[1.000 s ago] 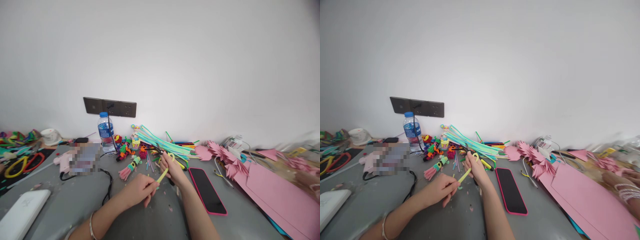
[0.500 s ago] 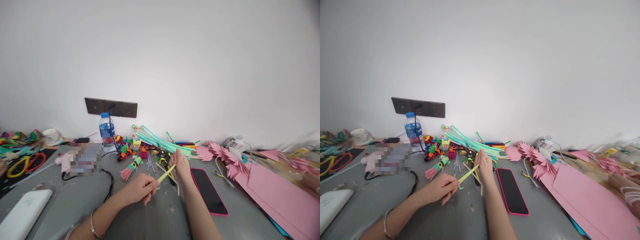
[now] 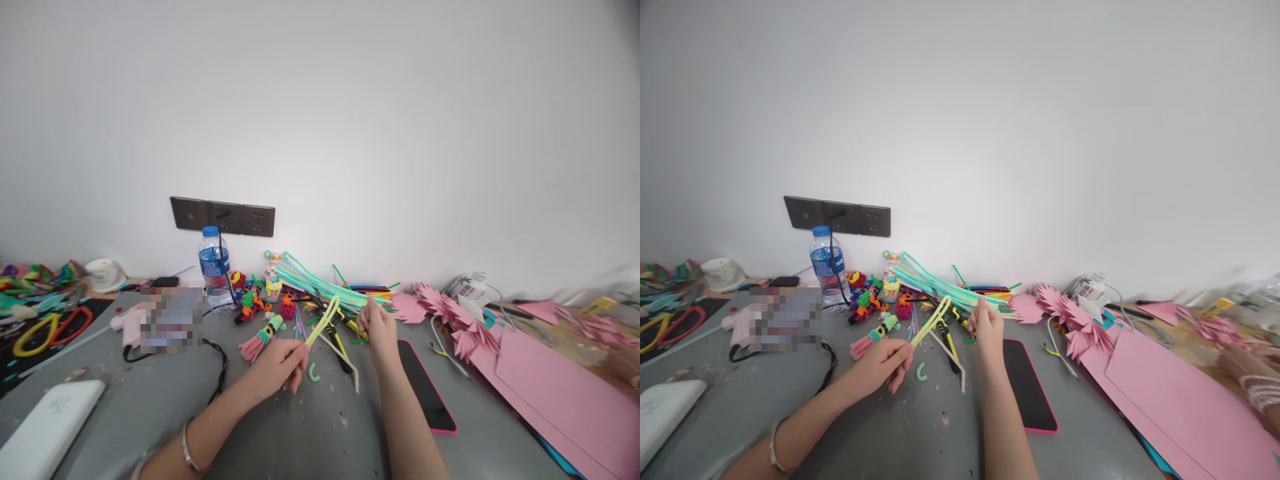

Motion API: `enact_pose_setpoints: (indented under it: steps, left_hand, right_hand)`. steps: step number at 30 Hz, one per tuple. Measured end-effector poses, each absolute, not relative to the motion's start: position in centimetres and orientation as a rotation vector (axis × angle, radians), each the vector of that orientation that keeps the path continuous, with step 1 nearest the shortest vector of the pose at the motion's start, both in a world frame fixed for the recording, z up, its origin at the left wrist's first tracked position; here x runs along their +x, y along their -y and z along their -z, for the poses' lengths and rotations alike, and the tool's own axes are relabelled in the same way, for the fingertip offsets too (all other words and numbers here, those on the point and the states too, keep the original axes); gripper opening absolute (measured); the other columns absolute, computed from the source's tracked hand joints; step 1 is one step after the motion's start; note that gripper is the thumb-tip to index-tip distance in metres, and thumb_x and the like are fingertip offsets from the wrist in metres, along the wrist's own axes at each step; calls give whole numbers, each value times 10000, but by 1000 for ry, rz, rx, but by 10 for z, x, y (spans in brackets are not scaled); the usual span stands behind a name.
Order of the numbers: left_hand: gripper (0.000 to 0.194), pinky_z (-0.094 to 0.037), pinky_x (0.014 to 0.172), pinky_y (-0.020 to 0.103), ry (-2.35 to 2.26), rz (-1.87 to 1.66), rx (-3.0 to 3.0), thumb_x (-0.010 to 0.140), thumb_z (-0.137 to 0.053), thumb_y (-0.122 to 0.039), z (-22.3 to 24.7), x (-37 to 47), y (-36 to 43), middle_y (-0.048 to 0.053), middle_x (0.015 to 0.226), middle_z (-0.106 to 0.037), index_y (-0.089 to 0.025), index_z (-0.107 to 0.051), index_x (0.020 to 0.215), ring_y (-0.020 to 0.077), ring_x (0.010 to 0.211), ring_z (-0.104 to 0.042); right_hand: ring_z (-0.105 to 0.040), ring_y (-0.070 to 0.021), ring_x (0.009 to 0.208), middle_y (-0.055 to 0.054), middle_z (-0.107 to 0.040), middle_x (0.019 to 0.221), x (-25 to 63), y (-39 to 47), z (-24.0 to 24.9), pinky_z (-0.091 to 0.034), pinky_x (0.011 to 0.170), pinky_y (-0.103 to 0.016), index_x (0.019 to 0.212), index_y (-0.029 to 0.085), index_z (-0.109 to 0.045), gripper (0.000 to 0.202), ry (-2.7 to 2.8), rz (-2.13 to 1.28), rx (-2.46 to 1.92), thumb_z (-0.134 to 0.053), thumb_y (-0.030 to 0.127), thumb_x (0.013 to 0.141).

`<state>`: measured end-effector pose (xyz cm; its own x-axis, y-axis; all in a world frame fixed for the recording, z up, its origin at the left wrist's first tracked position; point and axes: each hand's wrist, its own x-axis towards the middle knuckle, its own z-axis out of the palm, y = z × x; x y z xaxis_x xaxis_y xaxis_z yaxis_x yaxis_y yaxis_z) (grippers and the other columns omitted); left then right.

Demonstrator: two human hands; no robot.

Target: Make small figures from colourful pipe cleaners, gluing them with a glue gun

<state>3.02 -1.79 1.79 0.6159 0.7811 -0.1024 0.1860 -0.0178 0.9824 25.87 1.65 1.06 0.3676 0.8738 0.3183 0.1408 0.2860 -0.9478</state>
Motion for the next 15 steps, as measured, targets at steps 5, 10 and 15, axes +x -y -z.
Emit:
enact_pose_setpoints:
  steps: [5,10,15]
  left_hand:
    - [442,-277,391,190,-859,-704,1502,874,-392,-580,-11,32,15,-56,406,-486,-194,-467,671,85,347,-395]
    - [429,-296,410,186,-860,-741,1502,883,-393,-563,-11,32,15,-42,459,-516,-187,-482,695,88,394,-437]
    - [430,-309,414,192,-865,-736,1525,888,-390,-554,-12,33,15,-38,456,-519,-188,-489,686,90,388,-415]
  right_hand:
    - [-349,-107,463,61,-392,467,243,-12,-9,-258,472,-239,508,198,-452,460,1419,-611,-1297,-679,525,738]
    - [-440,-126,451,38,-500,443,235,-3,-17,-304,510,-240,552,192,-518,412,1859,-512,-1465,-491,406,903]
    - [-568,-135,432,4,-657,581,235,5,-23,-417,505,-231,715,194,-581,296,1918,-820,-1374,-476,388,911]
